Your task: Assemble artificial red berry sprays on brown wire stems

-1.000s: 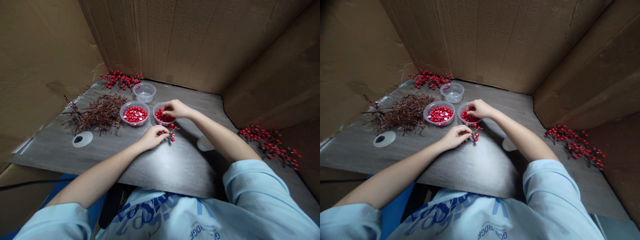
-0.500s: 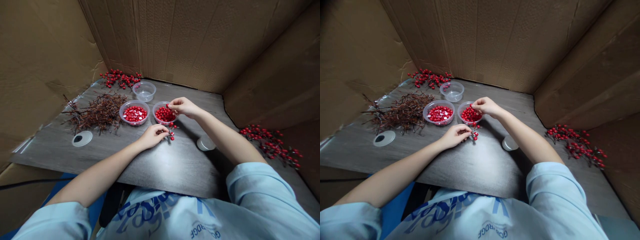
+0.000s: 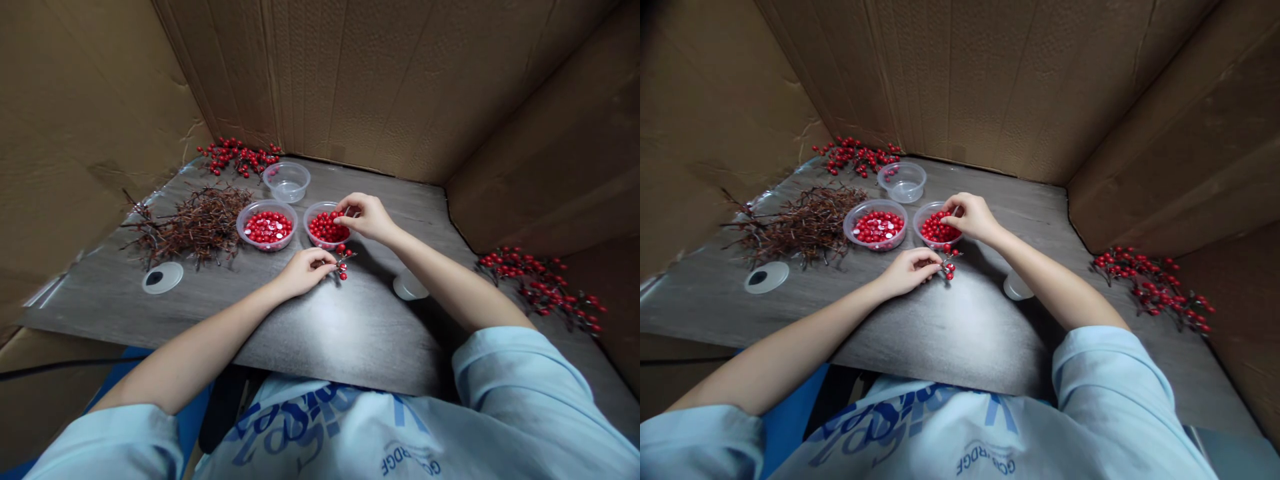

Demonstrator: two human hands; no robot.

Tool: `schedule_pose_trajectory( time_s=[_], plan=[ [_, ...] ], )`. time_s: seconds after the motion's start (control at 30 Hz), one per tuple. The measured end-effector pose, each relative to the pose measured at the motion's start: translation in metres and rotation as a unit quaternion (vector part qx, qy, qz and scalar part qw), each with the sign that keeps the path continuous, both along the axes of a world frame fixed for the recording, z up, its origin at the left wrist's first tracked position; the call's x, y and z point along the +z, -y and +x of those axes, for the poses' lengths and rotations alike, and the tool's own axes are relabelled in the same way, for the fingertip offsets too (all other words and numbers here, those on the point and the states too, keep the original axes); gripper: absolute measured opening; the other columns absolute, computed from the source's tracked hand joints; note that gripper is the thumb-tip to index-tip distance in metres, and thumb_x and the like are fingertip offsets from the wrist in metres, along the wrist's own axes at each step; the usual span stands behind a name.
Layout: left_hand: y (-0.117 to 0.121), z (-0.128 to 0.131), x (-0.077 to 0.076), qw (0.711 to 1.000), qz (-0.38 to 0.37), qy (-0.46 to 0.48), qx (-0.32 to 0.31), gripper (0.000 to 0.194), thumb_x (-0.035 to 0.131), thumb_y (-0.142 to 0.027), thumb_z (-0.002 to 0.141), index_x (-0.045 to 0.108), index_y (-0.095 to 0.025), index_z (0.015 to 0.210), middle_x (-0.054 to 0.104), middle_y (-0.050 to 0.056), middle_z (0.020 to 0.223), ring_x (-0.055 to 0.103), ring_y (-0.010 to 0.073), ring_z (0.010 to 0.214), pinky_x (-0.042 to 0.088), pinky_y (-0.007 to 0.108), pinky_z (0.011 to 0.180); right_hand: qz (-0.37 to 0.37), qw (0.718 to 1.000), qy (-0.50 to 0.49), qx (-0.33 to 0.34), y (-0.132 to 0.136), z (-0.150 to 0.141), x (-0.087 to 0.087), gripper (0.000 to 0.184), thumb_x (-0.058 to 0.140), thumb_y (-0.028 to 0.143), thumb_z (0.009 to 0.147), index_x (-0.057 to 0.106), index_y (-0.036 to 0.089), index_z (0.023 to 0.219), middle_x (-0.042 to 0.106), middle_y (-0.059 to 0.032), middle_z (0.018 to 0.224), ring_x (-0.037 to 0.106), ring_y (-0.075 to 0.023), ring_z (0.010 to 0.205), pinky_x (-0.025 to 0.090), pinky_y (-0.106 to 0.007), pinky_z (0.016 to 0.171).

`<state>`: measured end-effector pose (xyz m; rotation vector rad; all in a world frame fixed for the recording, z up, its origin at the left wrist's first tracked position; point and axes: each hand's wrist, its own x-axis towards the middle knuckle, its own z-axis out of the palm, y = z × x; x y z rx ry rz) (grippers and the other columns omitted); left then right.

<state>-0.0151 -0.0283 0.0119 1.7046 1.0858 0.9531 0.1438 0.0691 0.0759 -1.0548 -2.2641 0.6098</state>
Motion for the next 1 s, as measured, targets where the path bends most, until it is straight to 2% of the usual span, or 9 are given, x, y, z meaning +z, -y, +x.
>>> schedule_pose_trajectory(
  time_s=[0.17, 0.4, 0.53, 0.7, 0.9, 1.0],
  plan=[
    [0.000, -0.001, -0.001, 1.000, 0.010, -0.012, -0.001, 0.013, 0.055, -0.023, 0.075, 0.062, -0.013, 0.077, 0.063, 0.004, 0.075, 0.057, 0.0101, 0.062, 0.044, 0.020, 0.057, 0.029, 0.999, 0.014, 0.017, 0.001, -0.001, -0.002, 0.014, 0.066, 0.022, 0.065, 0.064, 0.013, 0.076, 0.057, -0.0024, 0.075, 0.049, -0.0083, 0.059, 0.039, -0.021, 0.056],
    [0.000, -0.001, 0.000, 1.000, 0.015, -0.015, 0.003, 0.012, 0.055, -0.023, 0.075, 0.062, -0.013, 0.077, 0.062, 0.003, 0.073, 0.057, 0.0101, 0.062, 0.044, 0.020, 0.057, 0.023, 0.999, 0.007, 0.025, 0.007, 0.000, -0.001, 0.016, 0.063, 0.026, 0.069, 0.062, 0.013, 0.079, 0.058, -0.0027, 0.076, 0.050, -0.0093, 0.060, 0.039, -0.022, 0.058],
    [-0.001, -0.001, 0.000, 1.000, 0.010, -0.008, 0.020, 0.012, 0.055, -0.023, 0.074, 0.062, -0.013, 0.076, 0.061, 0.002, 0.070, 0.056, 0.0095, 0.058, 0.044, 0.020, 0.055, 0.057, 0.998, 0.020, 0.032, 0.021, 0.005, 0.007, 0.016, 0.056, 0.026, 0.077, 0.063, 0.014, 0.084, 0.059, -0.0042, 0.078, 0.052, -0.0104, 0.062, 0.041, -0.023, 0.059],
    [-0.002, -0.002, -0.004, 0.999, 0.006, -0.004, 0.043, 0.015, 0.055, -0.026, 0.073, 0.062, -0.013, 0.075, 0.061, 0.001, 0.068, 0.053, 0.0094, 0.055, 0.043, 0.020, 0.054, 0.126, 0.987, 0.067, 0.073, 0.045, 0.015, 0.015, 0.019, 0.048, 0.024, 0.082, 0.063, 0.016, 0.091, 0.060, -0.0075, 0.085, 0.054, -0.0135, 0.071, 0.043, -0.025, 0.065],
    [-0.002, -0.002, -0.005, 0.998, 0.018, -0.013, 0.064, 0.015, 0.055, -0.026, 0.072, 0.062, -0.013, 0.074, 0.061, 0.002, 0.068, 0.054, 0.0111, 0.058, 0.043, 0.022, 0.057, 0.141, 0.978, 0.096, 0.116, 0.067, 0.027, 0.006, 0.022, 0.043, 0.025, 0.086, 0.062, 0.018, 0.096, 0.059, -0.0084, 0.089, 0.057, -0.0152, 0.081, 0.046, -0.026, 0.072],
    [-0.001, -0.001, -0.004, 0.998, 0.019, -0.009, 0.065, 0.014, 0.055, -0.026, 0.072, 0.062, -0.013, 0.073, 0.061, 0.002, 0.068, 0.054, 0.0114, 0.058, 0.044, 0.023, 0.057, 0.152, 0.976, 0.112, 0.110, 0.074, 0.029, 0.000, 0.025, 0.042, 0.024, 0.086, 0.061, 0.017, 0.101, 0.059, -0.0096, 0.093, 0.057, -0.0156, 0.083, 0.047, -0.026, 0.072]
  ],
)
